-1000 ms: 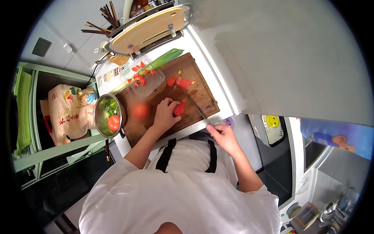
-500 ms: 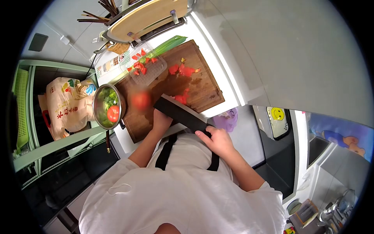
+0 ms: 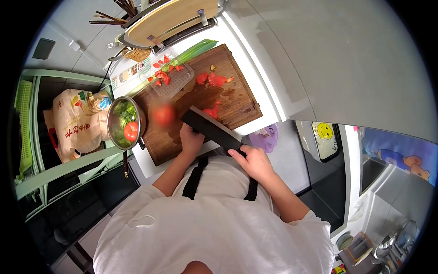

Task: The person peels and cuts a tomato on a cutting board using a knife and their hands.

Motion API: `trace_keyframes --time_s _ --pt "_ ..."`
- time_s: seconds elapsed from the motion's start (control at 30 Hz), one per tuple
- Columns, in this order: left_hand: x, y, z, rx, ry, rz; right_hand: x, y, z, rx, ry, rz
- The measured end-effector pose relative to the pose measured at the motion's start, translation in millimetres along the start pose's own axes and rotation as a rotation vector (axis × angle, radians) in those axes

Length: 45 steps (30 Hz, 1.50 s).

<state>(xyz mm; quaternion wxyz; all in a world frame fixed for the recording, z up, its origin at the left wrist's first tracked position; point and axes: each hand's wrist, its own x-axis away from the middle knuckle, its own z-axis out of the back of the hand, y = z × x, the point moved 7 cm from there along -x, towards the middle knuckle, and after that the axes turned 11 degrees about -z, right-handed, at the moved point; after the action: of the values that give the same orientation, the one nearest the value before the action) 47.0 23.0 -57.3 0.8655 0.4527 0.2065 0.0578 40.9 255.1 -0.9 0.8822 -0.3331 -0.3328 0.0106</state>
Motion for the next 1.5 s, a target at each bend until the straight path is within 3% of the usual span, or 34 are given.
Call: trace_keyframes --time_s 0.83,1.1,1.3,1.5 --pt "1.0 1.4 -1.7 0.088 0.079 -0.026 -12.2 -22.7 5.1 0.268 0.176 0.111" --pt "0.7 -3.9 -5.7 0.161 0.082 0.029 -15.2 -25.1 6.1 0.260 0.184 0.144" --pt "-1.8 -11.1 -15.2 0.138 0.244 0.054 -16.4 -21.2 12.3 0.180 0.180 0.102" --pt "4.4 -10.2 -16.9 0.339 0.148 0.102 -12.0 -22.2 11.6 0.150 0.101 0.101"
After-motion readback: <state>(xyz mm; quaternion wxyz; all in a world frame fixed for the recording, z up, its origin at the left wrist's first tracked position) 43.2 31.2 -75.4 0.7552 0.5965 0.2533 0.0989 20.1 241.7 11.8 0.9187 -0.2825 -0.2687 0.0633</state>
